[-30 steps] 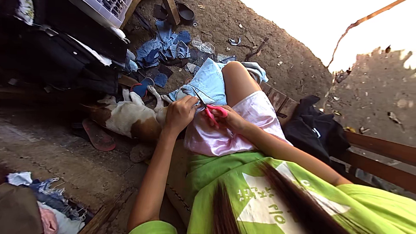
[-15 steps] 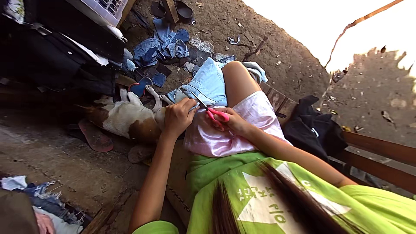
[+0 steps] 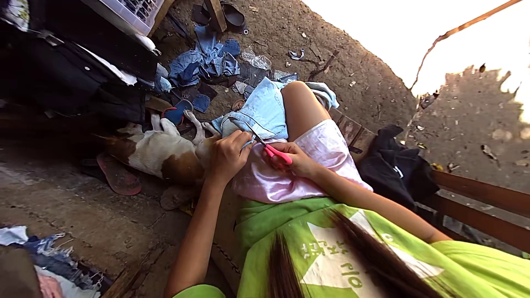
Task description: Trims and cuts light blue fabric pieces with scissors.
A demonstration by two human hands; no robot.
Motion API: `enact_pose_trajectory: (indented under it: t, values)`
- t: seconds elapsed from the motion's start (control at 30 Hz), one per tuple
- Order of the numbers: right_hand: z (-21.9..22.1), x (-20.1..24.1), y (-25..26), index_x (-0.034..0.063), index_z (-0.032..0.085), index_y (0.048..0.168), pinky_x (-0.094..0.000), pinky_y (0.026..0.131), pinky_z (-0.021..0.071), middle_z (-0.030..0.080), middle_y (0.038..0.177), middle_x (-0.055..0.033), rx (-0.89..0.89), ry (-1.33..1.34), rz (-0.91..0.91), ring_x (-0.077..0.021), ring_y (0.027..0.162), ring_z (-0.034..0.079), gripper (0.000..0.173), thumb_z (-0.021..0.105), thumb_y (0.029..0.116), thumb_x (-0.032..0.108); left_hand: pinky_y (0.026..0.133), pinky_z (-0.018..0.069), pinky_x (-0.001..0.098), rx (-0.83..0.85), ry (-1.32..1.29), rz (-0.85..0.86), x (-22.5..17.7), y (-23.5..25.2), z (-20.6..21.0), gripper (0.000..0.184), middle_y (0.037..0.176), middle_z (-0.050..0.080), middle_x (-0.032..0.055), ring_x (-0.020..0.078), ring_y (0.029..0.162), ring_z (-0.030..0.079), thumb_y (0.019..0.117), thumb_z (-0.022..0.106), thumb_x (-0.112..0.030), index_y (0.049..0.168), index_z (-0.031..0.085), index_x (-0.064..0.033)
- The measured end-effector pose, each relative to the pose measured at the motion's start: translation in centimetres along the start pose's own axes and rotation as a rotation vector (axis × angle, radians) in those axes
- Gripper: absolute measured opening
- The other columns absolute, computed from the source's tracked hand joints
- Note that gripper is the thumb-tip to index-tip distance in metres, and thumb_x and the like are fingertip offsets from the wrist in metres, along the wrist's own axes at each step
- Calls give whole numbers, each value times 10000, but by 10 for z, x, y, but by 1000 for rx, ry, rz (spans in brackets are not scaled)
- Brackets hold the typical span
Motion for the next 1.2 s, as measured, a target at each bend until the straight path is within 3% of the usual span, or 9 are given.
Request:
enact_pose_trajectory:
  t: [0.17,0.27,0.37,0.5,0.63,0.87,0.97,1.03,1.2]
  values:
    - [1,6,-4,87,690,1069,-135,502,434,637,712,88,12,-3,86,25,553,539,253,682,939,304,585,513,336,6,-18,-1,1,1,-1,132,779,658,108,202,660,646,910,665,-105,876,717,11]
    - [5,13,1,120,679,965,-154,538,462,654,697,82,-38,-41,129,10,582,579,300,587,951,405,587,530,347,3,-25,7,-7,0,1,140,785,675,108,209,676,668,899,656,-115,865,721,4]
    - [3,11,5,115,686,959,-142,511,436,648,696,85,23,-30,71,22,562,559,343,676,922,455,580,518,333,-8,-49,0,-8,-1,1,133,770,666,113,205,659,657,887,656,-104,851,710,11]
    - [6,8,-3,26,648,1077,-144,618,495,658,791,116,14,-177,-13,51,658,581,210,647,892,126,636,523,274,40,-116,-26,0,-2,-7,135,786,669,99,153,690,648,897,675,-115,857,707,11]
    - [5,11,-5,10,645,1098,-137,591,484,652,765,113,2,-193,-3,51,627,569,199,623,925,104,626,522,286,20,-118,-78,6,-2,-3,149,801,679,91,145,683,644,910,686,-138,879,703,6]
    - [-4,16,-3,74,666,1053,-132,497,445,634,700,78,11,-98,110,20,545,551,198,633,960,246,699,560,399,-123,-90,-268,8,-10,23,313,951,689,161,241,789,682,934,694,-235,1080,659,40]
    - [-7,16,-2,72,682,1040,-136,491,440,638,692,67,-4,-81,124,13,537,546,203,649,947,250,802,527,365,-36,-435,-496,14,-12,22,418,1148,656,157,179,930,641,1072,367,-263,1315,565,13]
    - [-6,15,-3,67,687,1031,-139,491,439,635,687,54,-14,-76,121,7,537,547,199,657,946,244,738,502,294,-48,-522,-612,13,-13,20,532,1151,677,88,93,861,619,1125,210,-357,1245,620,-39]
    - [-2,14,-4,72,690,1039,-142,475,424,640,687,45,-57,-64,142,5,521,534,222,600,976,264,577,460,232,-49,-494,-586,7,-14,29,237,756,587,14,56,608,525,1056,561,-273,962,632,-68]
Point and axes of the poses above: each hand's wrist, its own y-axis towards the middle knuckle, its own z-axis out of the palm, x = y × z, the point moved 4 cm from there along y, towards the middle knuckle
